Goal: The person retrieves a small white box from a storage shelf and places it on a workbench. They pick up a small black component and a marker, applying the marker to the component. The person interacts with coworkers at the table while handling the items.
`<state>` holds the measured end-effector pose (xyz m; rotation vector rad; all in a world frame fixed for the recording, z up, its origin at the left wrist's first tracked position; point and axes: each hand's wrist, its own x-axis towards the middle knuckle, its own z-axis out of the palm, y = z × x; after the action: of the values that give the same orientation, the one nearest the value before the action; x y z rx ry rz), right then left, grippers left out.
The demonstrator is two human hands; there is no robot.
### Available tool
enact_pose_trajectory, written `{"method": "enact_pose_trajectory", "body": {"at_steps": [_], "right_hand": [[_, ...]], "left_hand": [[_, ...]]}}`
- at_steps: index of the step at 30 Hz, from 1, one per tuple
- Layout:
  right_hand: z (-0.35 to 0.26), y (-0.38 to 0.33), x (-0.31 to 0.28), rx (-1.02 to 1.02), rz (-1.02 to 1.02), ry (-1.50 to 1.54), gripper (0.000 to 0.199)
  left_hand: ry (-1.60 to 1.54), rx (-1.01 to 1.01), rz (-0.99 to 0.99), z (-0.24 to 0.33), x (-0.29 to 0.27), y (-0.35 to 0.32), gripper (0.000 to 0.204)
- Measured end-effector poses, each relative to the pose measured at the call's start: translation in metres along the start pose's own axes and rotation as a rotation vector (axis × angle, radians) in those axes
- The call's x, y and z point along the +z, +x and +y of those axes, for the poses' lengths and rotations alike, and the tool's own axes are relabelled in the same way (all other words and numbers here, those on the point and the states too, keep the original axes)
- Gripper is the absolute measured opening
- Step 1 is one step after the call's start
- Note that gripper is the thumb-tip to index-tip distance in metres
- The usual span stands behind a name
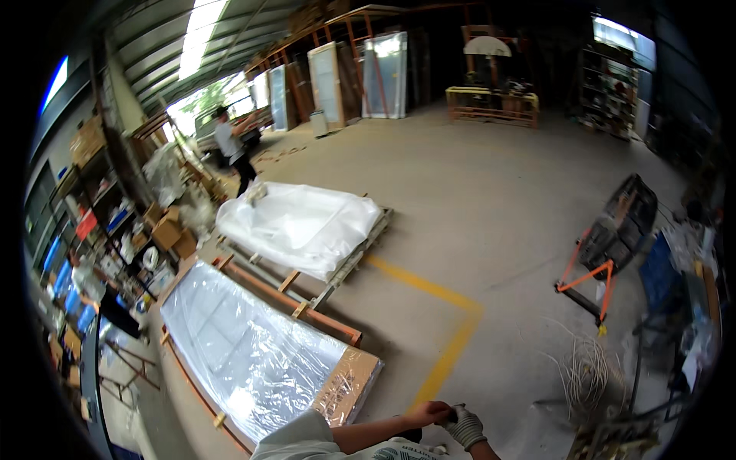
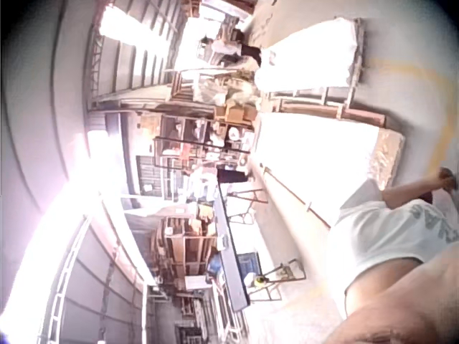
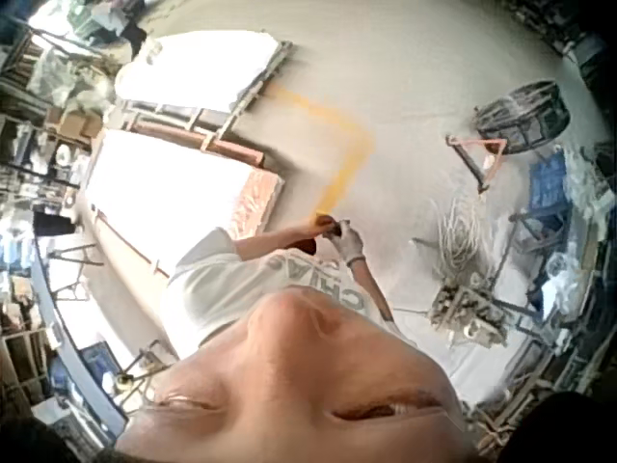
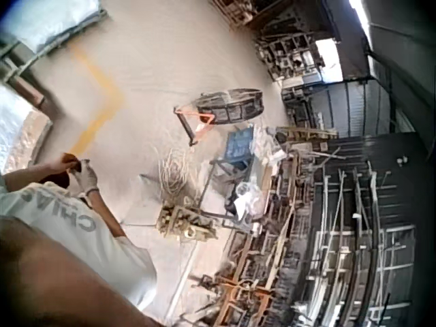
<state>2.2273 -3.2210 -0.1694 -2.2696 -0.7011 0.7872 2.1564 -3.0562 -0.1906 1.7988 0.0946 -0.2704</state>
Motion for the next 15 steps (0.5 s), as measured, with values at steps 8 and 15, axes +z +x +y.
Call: {"method": "enact_pose_trajectory", "body": {"at_steps": [8, 15], "right_hand": [[-0.025, 0.232, -0.142, -0.207, -0.368, -0.432, 0.057], [0.058, 0.384, -0.326, -0.070, -0.142, -0.322, 0.055]], "left_hand": [[-0.155, -0.197, 0.431, 0.028, -0.071, 0.165, 0.037], [0.138, 0.276, 0.031, 0.087, -0.136, 0.459, 0.032]]}}
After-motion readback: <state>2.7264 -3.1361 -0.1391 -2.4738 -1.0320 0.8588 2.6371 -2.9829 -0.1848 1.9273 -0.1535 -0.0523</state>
